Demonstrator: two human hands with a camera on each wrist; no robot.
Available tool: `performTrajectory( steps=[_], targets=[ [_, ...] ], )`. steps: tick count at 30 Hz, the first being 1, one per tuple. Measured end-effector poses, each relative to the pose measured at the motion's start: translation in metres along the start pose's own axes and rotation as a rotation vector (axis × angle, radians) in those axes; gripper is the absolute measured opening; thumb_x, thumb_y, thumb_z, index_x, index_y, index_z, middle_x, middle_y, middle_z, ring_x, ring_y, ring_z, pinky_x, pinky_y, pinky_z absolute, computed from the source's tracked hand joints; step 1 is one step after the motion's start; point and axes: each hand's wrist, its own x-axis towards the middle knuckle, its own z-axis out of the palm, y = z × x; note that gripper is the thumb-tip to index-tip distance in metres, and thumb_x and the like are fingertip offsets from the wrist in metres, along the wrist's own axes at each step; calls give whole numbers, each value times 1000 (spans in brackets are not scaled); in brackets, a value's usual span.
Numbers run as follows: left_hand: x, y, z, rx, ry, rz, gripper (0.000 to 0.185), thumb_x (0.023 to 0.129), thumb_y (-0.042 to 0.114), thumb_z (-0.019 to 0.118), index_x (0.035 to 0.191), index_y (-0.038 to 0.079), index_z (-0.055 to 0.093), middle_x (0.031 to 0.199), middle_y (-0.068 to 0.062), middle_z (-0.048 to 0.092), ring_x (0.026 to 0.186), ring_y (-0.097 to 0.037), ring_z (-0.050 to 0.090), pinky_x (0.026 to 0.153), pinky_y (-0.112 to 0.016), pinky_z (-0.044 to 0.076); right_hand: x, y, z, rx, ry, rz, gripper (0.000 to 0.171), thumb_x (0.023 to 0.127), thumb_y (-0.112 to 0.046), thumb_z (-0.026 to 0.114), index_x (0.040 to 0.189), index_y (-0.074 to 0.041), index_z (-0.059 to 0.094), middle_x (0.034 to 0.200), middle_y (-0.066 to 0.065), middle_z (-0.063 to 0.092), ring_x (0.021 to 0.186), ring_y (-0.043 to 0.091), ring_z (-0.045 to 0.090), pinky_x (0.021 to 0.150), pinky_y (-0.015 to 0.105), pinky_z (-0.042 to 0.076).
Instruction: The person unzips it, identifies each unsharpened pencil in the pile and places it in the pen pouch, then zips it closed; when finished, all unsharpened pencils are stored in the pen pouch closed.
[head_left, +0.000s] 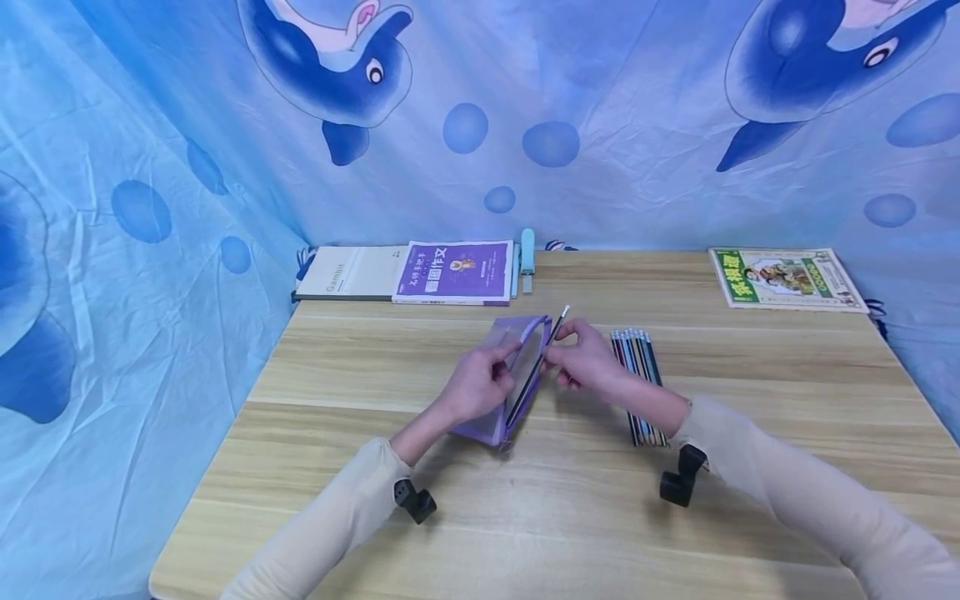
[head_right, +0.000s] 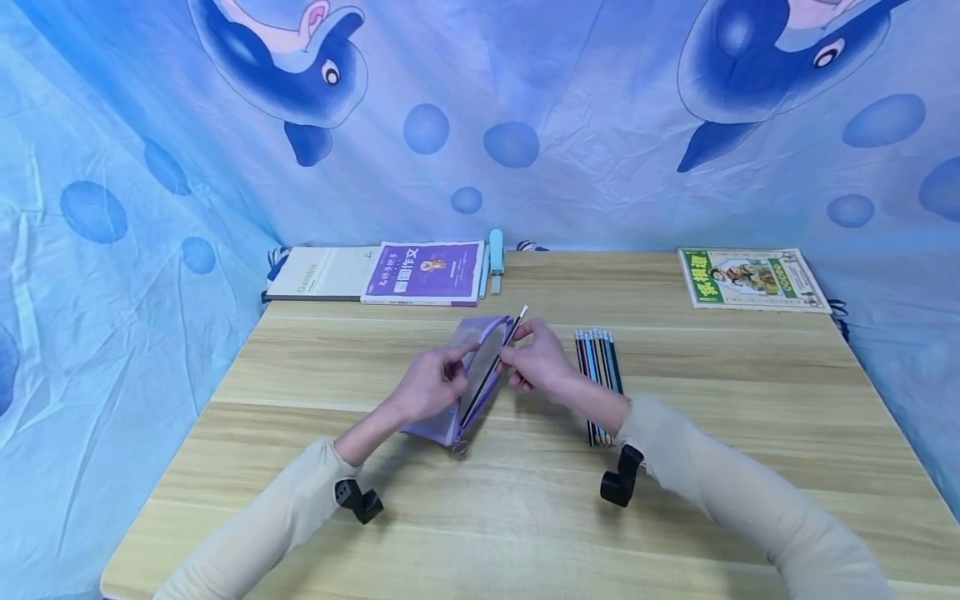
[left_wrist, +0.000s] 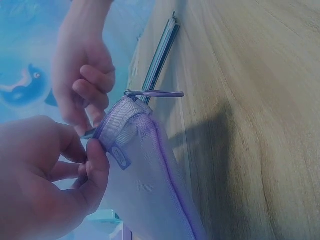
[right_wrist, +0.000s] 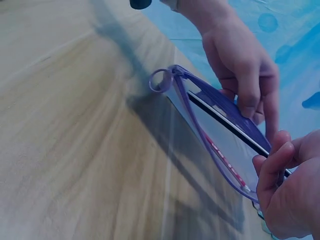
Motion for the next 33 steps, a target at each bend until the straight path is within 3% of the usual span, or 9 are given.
performTrajectory(
  steps=[8, 18, 33],
  targets=[
    [0, 1, 0, -8, 4, 6, 57, 82, -6, 61, 139, -3, 56, 71, -3, 59, 58, -11, 53, 50, -24, 47, -2, 3, 11, 13, -13, 24, 32, 95, -5, 61, 120, 0, 41, 93, 19, 70, 50, 14, 54, 40, 22, 40],
    [0, -1, 2, -7, 15, 44, 56, 82, -7, 61, 138, -3, 56, 72, -4, 55, 55, -9, 47, 49, -22, 43, 1, 10, 21, 45, -18, 55, 30, 95, -1, 59, 118, 3, 41, 86, 18, 69, 47, 12, 52, 38, 22, 40],
    [0, 0, 2, 1, 17, 58, 56, 83, -7, 64, 138, -3, 56, 74, -3, 58, 59, -10, 52, 50, -22, 46, 3, 11, 22, 75, -39, 63, 29, 96, 3, 55, 119, 6, 39, 90, 22, 71, 48, 13, 56, 38, 22, 42]
  ],
)
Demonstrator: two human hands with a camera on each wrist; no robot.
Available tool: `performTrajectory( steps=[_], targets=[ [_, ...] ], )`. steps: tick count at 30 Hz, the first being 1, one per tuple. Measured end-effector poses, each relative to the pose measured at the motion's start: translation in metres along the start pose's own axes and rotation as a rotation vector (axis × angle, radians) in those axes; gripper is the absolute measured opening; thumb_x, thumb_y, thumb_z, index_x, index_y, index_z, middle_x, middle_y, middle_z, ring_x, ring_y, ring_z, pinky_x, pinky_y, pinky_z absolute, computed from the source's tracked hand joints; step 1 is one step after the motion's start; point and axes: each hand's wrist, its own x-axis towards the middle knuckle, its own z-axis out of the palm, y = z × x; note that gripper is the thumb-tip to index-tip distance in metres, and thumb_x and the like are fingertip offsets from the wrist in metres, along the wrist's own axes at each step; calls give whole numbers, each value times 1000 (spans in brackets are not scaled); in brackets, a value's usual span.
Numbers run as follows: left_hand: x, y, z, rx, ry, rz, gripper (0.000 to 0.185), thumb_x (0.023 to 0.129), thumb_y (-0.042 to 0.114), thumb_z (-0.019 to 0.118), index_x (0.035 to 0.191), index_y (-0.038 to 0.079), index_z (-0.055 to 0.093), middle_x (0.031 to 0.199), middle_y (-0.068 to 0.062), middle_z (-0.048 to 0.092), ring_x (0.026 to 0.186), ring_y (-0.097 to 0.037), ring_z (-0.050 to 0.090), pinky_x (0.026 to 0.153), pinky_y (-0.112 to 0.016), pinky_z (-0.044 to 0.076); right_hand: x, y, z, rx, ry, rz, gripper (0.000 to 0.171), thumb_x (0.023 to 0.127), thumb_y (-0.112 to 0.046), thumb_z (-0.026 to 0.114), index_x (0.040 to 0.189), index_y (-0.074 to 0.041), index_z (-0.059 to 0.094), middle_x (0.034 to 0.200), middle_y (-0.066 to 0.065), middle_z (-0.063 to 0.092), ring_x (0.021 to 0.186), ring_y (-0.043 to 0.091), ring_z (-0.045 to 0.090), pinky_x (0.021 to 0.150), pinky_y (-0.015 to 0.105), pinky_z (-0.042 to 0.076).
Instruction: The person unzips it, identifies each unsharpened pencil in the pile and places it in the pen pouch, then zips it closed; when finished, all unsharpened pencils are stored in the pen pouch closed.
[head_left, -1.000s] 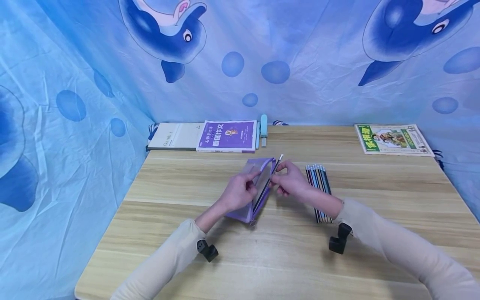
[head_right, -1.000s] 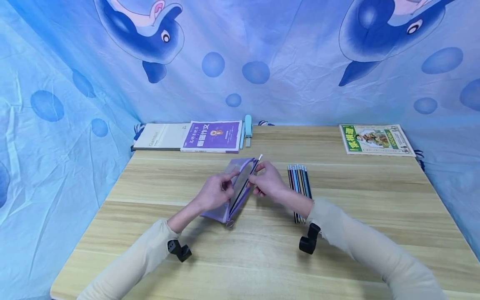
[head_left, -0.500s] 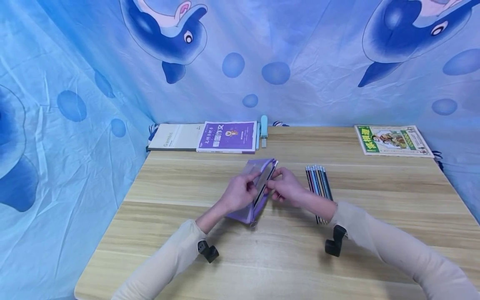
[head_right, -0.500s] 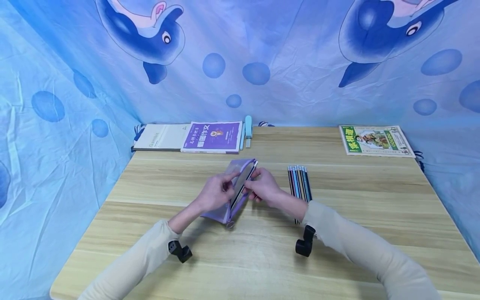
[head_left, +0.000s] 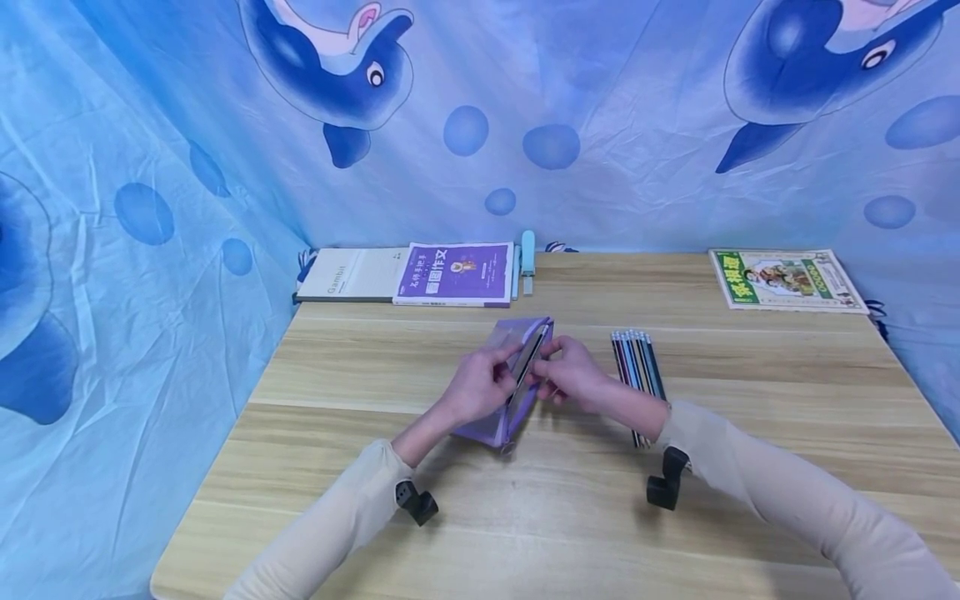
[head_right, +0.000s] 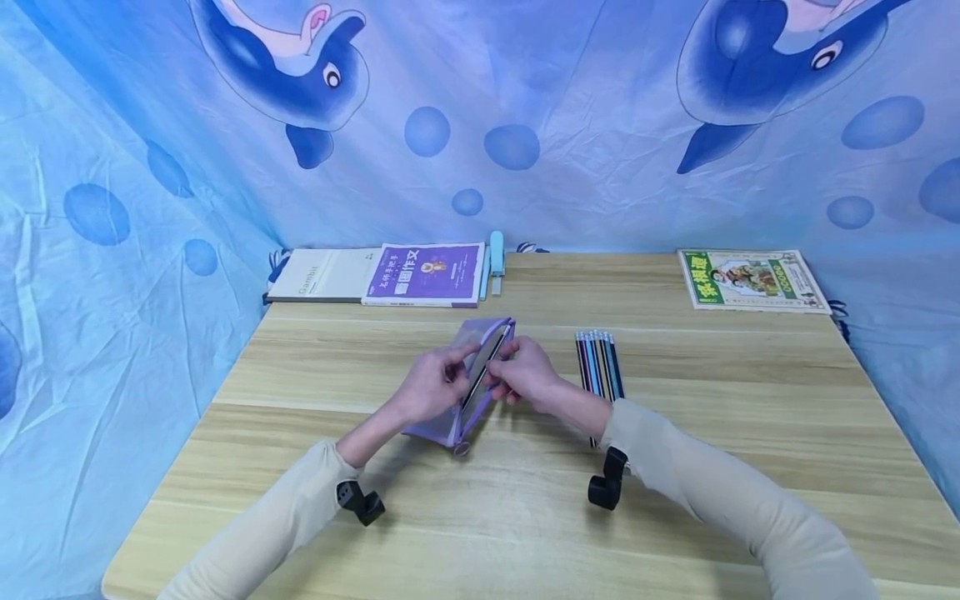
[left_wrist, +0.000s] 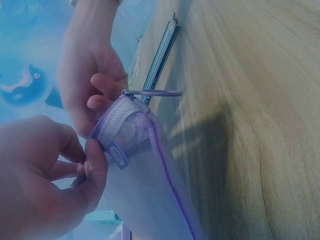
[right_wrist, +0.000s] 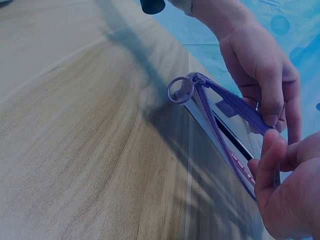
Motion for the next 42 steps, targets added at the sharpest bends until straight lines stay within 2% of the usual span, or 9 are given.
performTrajectory(
  steps=[5, 11, 17, 23, 28, 31, 33, 38, 42],
  targets=[
    [0, 1, -1, -4, -2, 3, 55, 83, -6, 64, 138, -3, 56, 74, -2, 58, 60, -11, 52, 51, -23, 47, -2, -1, -1, 0, -19, -11, 28, 95, 3, 54, 120, 8, 41, 92, 24, 70, 49, 13, 58, 38, 21, 43],
    [0, 2, 0, 2, -6, 5, 56, 82, -5, 62, 138, -3, 55, 71, -2, 55, 57, -10, 49, 49, -22, 43, -3, -3, 1, -50, -55, -40, 33, 94, 3, 54, 125, 13, 49, 100, 24, 69, 55, 14, 63, 40, 21, 44],
    [0, 3, -1, 8, -5, 8, 57, 81, -6, 61, 138, -4, 56, 67, -1, 54, 54, -8, 46, 46, -21, 40, -2, -4, 5, -64, -44, -48, 40, 93, 3, 51, 131, 14, 47, 106, 28, 67, 62, 17, 66, 41, 22, 44],
    [0, 3, 0, 0, -9, 2, 57, 83, -6, 61, 139, -3, 55, 70, -2, 55, 54, -8, 46, 46, -21, 40, -1, -7, 10, -101, -44, -48, 50, 95, 1, 49, 144, 9, 41, 106, 24, 66, 70, 23, 68, 43, 24, 46],
    [-1, 3, 0, 12, -11, 10, 55, 83, -5, 60, 138, -1, 56, 70, -2, 54, 55, -8, 46, 46, -21, 41, 1, -9, 13, -96, -65, -38, 48, 96, 2, 47, 143, 4, 46, 95, 20, 68, 65, 21, 65, 42, 23, 44],
    [-2, 2, 0, 25, -1, 24, 56, 83, -5, 61, 138, 0, 57, 72, -1, 53, 58, -9, 47, 48, -21, 41, 1, -9, 14, -80, -71, -29, 47, 96, 4, 45, 143, 3, 47, 99, 21, 68, 62, 18, 63, 42, 22, 42],
    [-2, 2, -1, 27, 5, 27, 56, 83, -5, 61, 138, 1, 57, 75, -1, 53, 60, -10, 47, 49, -22, 42, 1, -9, 14, -66, -86, -26, 47, 98, 3, 44, 145, 3, 46, 107, 22, 68, 62, 18, 64, 42, 21, 42],
    [-3, 0, -3, 11, 21, 28, 55, 83, -6, 61, 138, -1, 57, 81, -6, 57, 63, -12, 50, 52, -22, 44, -3, -11, -1, -81, -128, -22, 46, 100, -3, 50, 146, 1, 46, 119, 22, 66, 71, 20, 66, 44, 20, 44],
    [-2, 0, -4, 11, 45, 34, 53, 82, -7, 61, 135, -3, 58, 86, -9, 59, 68, -14, 51, 57, -23, 47, -9, -15, -31, -158, -97, -35, 41, 100, -7, 52, 139, 4, 50, 113, 22, 67, 71, 19, 64, 46, 21, 43]
  ],
)
